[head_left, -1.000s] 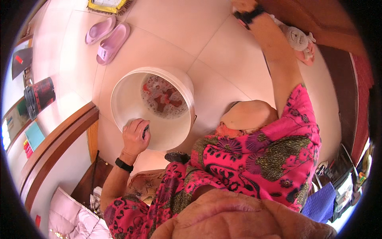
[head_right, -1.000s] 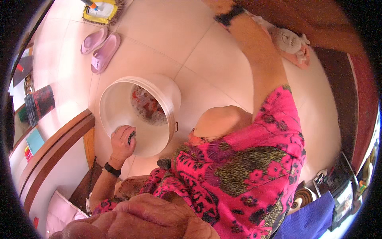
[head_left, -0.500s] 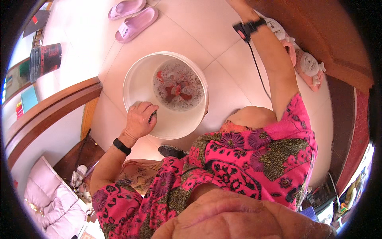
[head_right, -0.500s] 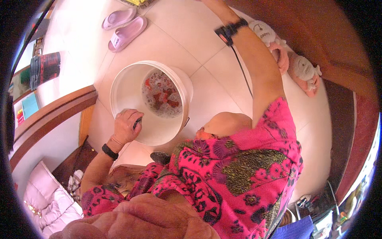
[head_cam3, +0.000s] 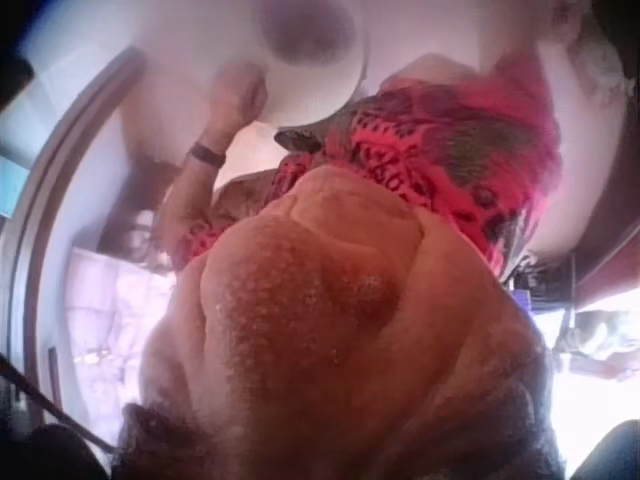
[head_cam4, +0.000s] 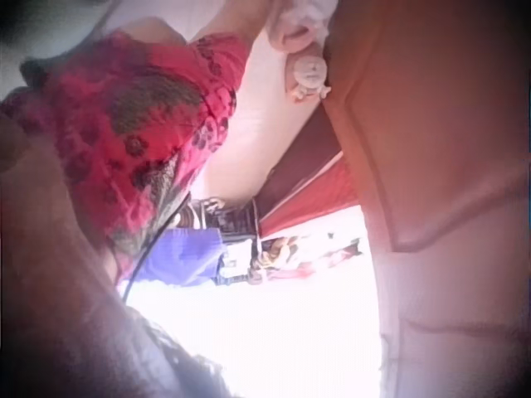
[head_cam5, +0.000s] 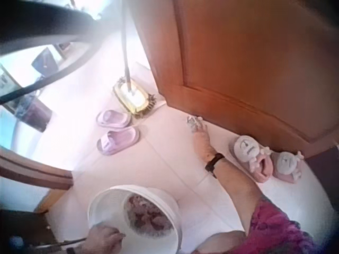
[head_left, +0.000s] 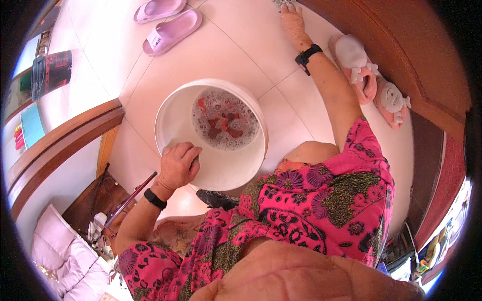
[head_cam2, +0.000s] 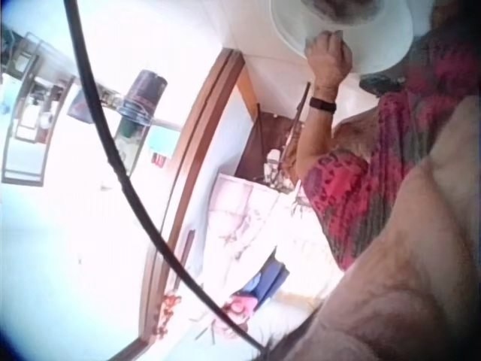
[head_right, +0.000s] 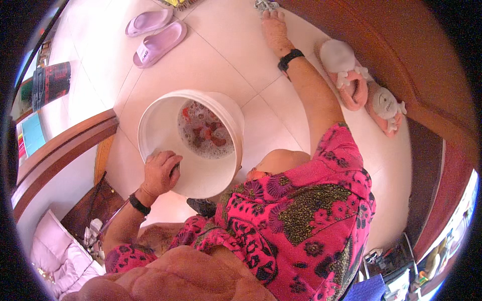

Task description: The person cleans the floor by hand using a cloth and a steel wool pad dipped into a bucket of water.

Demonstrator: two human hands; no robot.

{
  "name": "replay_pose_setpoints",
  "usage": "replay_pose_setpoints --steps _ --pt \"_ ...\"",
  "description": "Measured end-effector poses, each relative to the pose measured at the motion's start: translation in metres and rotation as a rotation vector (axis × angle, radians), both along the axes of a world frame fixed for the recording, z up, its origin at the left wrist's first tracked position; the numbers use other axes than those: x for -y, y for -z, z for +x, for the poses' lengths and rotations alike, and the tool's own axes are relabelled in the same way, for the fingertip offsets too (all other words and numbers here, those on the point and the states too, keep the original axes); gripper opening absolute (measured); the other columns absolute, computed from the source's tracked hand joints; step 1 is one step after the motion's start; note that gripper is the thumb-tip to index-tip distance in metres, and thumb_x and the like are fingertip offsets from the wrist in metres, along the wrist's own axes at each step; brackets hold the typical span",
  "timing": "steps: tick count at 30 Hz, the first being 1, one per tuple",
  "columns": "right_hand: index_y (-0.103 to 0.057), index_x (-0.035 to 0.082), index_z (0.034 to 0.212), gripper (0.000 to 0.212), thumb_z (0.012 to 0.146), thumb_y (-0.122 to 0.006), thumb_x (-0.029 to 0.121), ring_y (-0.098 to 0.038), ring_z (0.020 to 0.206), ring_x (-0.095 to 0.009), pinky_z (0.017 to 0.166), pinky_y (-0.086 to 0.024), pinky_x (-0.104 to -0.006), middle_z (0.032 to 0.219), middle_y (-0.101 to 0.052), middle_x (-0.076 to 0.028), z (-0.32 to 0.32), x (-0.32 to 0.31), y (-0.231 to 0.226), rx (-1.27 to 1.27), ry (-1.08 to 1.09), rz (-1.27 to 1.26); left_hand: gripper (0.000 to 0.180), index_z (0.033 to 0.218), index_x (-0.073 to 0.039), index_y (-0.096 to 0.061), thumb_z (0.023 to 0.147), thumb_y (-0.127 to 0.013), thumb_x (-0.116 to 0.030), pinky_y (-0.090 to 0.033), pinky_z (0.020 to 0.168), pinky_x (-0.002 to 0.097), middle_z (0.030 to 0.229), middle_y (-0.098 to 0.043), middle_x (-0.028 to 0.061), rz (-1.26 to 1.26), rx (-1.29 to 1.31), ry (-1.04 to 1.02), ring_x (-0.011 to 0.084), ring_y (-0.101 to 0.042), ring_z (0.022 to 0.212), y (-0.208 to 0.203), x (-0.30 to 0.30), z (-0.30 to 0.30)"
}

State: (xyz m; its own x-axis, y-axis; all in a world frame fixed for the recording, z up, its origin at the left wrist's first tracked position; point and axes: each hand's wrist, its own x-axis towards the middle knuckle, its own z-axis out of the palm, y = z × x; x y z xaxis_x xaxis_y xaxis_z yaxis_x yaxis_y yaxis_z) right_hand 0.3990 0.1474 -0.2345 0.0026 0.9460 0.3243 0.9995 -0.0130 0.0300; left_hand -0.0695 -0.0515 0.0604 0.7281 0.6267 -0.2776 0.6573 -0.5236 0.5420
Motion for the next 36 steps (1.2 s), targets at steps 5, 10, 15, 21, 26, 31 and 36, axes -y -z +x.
replay_pose_setpoints --steps 5,10,15,21,26,31,36 --pt "-0.059 -0.006 0.118 0.034 0.09 -0.043 0.005 -0.054 0.121 -0.038 0.101 -0.043 -0.0509 0.122 -0.061 -0.024 -0.035 -0.066 0.022 0.284 -0.212 -0.503 0.036 0.103 -0.011 -0.065 0.067 -0.068 -0.008 -0.048 0.074 0.04 0.098 -0.062 0.0073 -0.062 0.003 0.006 0.0273 -0.063 0.09 -0.01 0.003 -0.003" --pt "-0.063 -0.004 0.106 0.026 0.086 -0.052 0.007 -0.055 0.107 -0.038 0.088 -0.05 -0.0473 0.108 -0.062 -0.021 -0.115 -0.095 -0.061 -0.219 -0.352 -0.108 0.036 0.103 -0.011 -0.065 0.067 -0.067 -0.006 -0.049 0.073 0.0409 0.098 -0.062 0.0084 -0.041 -0.028 -0.039 0.0281 -0.063 0.09 -0.014 0.001 -0.004" --pt "-0.065 -0.004 0.101 0.024 0.085 -0.054 0.009 -0.057 0.105 -0.033 0.083 -0.049 -0.0436 0.104 -0.063 -0.018 -0.095 -0.021 -0.06 -0.023 -0.402 -0.223 0.036 0.102 -0.012 -0.065 0.067 -0.069 -0.01 -0.049 0.07 0.038 0.097 -0.062 0.0067 -0.064 -0.016 -0.022 0.0257 -0.063 0.092 -0.016 0.009 -0.004" --pt "-0.067 0.002 0.097 0.019 0.086 -0.054 0.011 -0.059 0.091 -0.029 0.076 -0.049 -0.0378 0.092 -0.063 -0.012 -0.133 -0.083 -0.044 0.395 -0.41 -0.312 0.04 0.105 -0.01 -0.064 0.065 -0.069 -0.011 -0.05 0.073 0.0402 0.1 -0.062 0.0088 -0.089 -0.041 -0.046 0.0282 -0.064 0.092 -0.025 0.017 -0.013" --pt "-0.06 -0.011 0.114 0.035 0.089 -0.046 0.008 -0.056 0.114 -0.043 0.097 -0.044 -0.0526 0.118 -0.06 -0.029 -0.088 -0.153 0.021 0.308 -0.318 -0.088 0.04 0.105 -0.01 -0.064 0.065 -0.068 -0.01 -0.05 0.074 0.0395 0.1 -0.062 0.009 -0.114 0.028 -0.04 0.0277 -0.064 0.093 -0.018 0.017 -0.002" --pt "-0.057 -0.006 0.123 0.038 0.091 -0.045 0.013 -0.053 0.119 -0.043 0.1 -0.043 -0.0489 0.131 -0.054 -0.027 -0.082 -0.108 0.003 0.454 -0.57 -0.033 0.039 0.105 -0.013 -0.063 0.066 -0.069 -0.01 -0.049 0.069 0.0354 0.097 -0.061 0.0054 -0.069 -0.015 -0.028 0.0248 -0.065 0.092 -0.026 0.011 -0.006" --pt "-0.068 -0.001 0.088 0.017 0.082 -0.059 0.011 -0.057 0.084 -0.024 0.067 -0.05 -0.0316 0.099 -0.065 -0.018 -0.117 0.012 -0.07 0.241 -0.754 -0.254 0.039 0.104 -0.011 -0.064 0.065 -0.068 -0.01 -0.05 0.074 0.0399 0.099 -0.061 0.0079 -0.106 -0.031 -0.041 0.0271 -0.065 0.091 -0.024 0.013 -0.004"
